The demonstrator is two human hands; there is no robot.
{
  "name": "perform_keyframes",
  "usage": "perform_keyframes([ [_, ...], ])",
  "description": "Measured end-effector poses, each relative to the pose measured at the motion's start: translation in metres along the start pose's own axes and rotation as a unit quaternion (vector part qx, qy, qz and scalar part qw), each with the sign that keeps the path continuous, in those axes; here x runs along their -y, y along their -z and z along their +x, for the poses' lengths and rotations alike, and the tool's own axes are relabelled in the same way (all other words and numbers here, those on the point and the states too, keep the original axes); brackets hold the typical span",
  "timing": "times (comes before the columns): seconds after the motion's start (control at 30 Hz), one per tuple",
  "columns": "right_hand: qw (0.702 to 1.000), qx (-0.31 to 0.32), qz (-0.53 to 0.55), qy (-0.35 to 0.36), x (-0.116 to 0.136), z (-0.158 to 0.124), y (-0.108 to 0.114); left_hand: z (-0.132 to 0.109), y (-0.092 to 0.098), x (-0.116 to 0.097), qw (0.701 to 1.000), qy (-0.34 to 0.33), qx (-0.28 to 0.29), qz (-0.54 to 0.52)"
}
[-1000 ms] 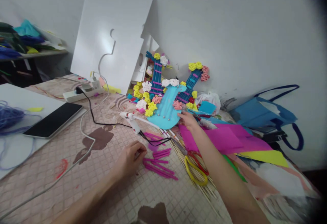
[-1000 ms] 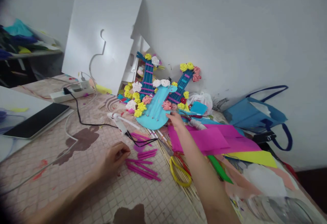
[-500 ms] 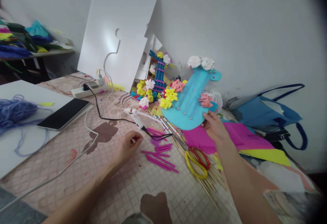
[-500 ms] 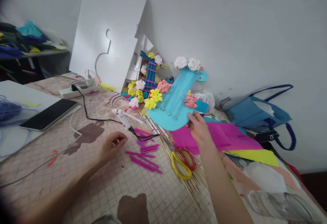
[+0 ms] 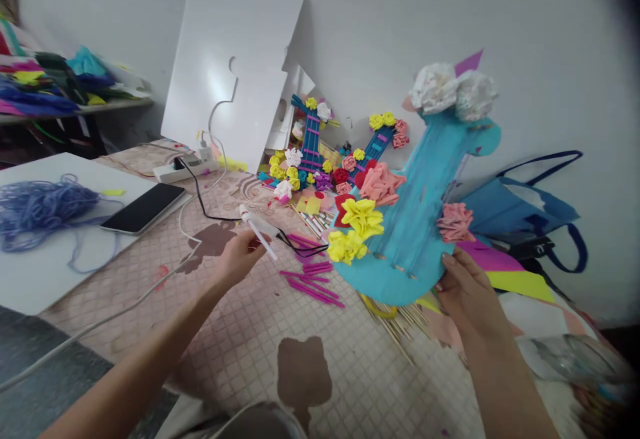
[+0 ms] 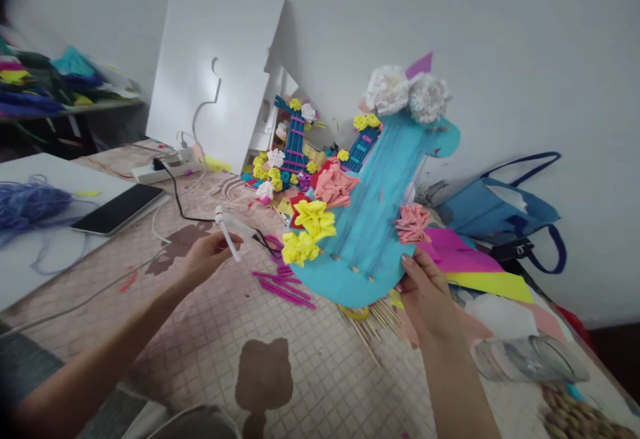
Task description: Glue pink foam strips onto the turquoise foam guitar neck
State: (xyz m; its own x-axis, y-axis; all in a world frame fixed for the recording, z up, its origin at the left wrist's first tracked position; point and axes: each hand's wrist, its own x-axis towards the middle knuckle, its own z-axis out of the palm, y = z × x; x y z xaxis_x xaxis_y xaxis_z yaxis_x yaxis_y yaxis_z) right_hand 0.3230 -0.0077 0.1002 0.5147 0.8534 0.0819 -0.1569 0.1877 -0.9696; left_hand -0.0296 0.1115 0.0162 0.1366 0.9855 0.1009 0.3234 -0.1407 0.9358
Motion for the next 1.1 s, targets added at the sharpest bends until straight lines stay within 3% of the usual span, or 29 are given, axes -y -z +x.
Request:
perform_keyframes([
  [0.13,0.999,-0.013,-0.002,-0.032,-0.016,-0.013,0.015,0.013,0.006,0.012,1.0,0.01,-0.008,0.007],
  [0.33,0.996,-0.019,0.02,-0.089,-0.048,-0.03,0.019,0.04,0.007,0.008,0.999,0.004,-0.013,0.035],
  [0.6,0.995,-0.012,0.021,-0.094,-0.07,-0.039,0.023,0.065,-0.024,0.007,0.996,0.026,-0.072,0.043],
  [0.73,0.996,-0.008,0.036,-0.077,-0.071,-0.042,0.032,0.069,-0.037,0.006,0.986,0.041,-0.15,0.056],
  [0.87,0.993,-0.006,0.018,-0.117,-0.075,-0.046,0.051,0.073,-0.048,0.013,0.971,0.062,-0.227,0.032],
  [1.0,0.989,-0.056,0.006,-0.14,-0.076,-0.05,0.076,0.077,-0.06,0.019,0.97,0.061,-0.232,-0.035],
  [1.1,0.986,-0.057,0.01,-0.157,-0.071,-0.051,0.085,0.083,-0.077,0.018,0.972,0.046,-0.219,-0.078],
])
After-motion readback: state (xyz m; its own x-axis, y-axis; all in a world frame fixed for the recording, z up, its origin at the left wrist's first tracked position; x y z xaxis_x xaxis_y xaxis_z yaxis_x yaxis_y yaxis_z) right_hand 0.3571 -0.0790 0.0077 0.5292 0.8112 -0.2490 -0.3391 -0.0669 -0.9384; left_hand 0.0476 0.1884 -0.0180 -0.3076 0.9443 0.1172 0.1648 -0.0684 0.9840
